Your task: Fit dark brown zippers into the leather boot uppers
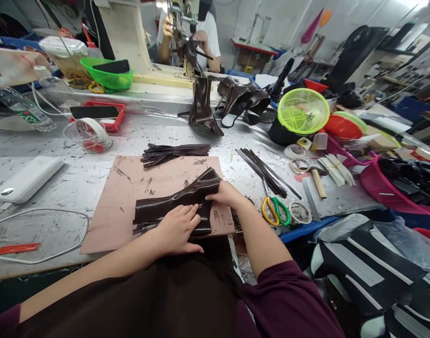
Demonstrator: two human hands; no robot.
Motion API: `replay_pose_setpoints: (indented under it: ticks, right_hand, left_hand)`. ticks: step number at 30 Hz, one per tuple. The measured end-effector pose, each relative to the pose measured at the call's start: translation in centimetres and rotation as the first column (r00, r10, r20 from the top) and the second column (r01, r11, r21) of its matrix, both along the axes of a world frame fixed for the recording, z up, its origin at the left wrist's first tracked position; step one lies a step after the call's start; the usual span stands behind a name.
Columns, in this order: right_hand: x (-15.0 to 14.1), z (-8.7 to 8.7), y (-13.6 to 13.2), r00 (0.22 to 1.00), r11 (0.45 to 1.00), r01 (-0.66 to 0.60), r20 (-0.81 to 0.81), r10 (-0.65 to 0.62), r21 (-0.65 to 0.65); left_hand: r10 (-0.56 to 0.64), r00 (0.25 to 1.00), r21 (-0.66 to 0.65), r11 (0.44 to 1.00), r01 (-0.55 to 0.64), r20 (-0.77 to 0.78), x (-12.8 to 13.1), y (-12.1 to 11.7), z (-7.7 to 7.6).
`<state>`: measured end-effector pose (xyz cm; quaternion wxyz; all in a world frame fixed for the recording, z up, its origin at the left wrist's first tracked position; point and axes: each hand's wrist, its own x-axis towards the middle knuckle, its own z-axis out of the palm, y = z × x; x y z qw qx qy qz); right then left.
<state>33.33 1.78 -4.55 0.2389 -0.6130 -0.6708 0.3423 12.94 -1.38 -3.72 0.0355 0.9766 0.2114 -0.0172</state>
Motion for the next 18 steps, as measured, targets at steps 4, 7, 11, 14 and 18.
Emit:
replay_pose_setpoints:
  ticks: [4, 7, 11, 14, 18]
  right_hand:
    - [0.3, -0.6, 0.0, 0.991, 0.998, -0.036, 0.128, 0.029, 0.047]
    - [0.3, -1.1, -0.1, 0.984, 0.995, -0.048, 0.173, 0.033, 0.083]
    - [0.2, -1.1, 0.1, 0.985, 0.996, -0.054, 0.170, 0.041, 0.069]
    - [0.2, -0.4, 0.6, 0.983, 0.998, -0.067, 0.171, 0.065, 0.011]
    - [0.1, 0.0, 1.0, 0.966, 0.995, -0.097, 0.238, 0.099, -0.019]
  left_hand:
    - [-0.005, 1.000, -0.004, 1.000, 0.005, -0.021, -0.1, 0.1, 0.2]
    - [-0.018, 1.000, 0.005, 1.000, 0.018, -0.024, -0.1, 0.1, 0.3]
    - [-0.035, 0.999, 0.027, 0.999, 0.036, -0.036, -0.1, 0.1, 0.2]
    - [-0.044, 0.995, 0.050, 0.998, 0.049, -0.085, 0.1, -0.1, 0.1]
    - [-0.047, 0.992, 0.063, 0.997, 0.054, -0.116, 0.1, -0.1, 0.2]
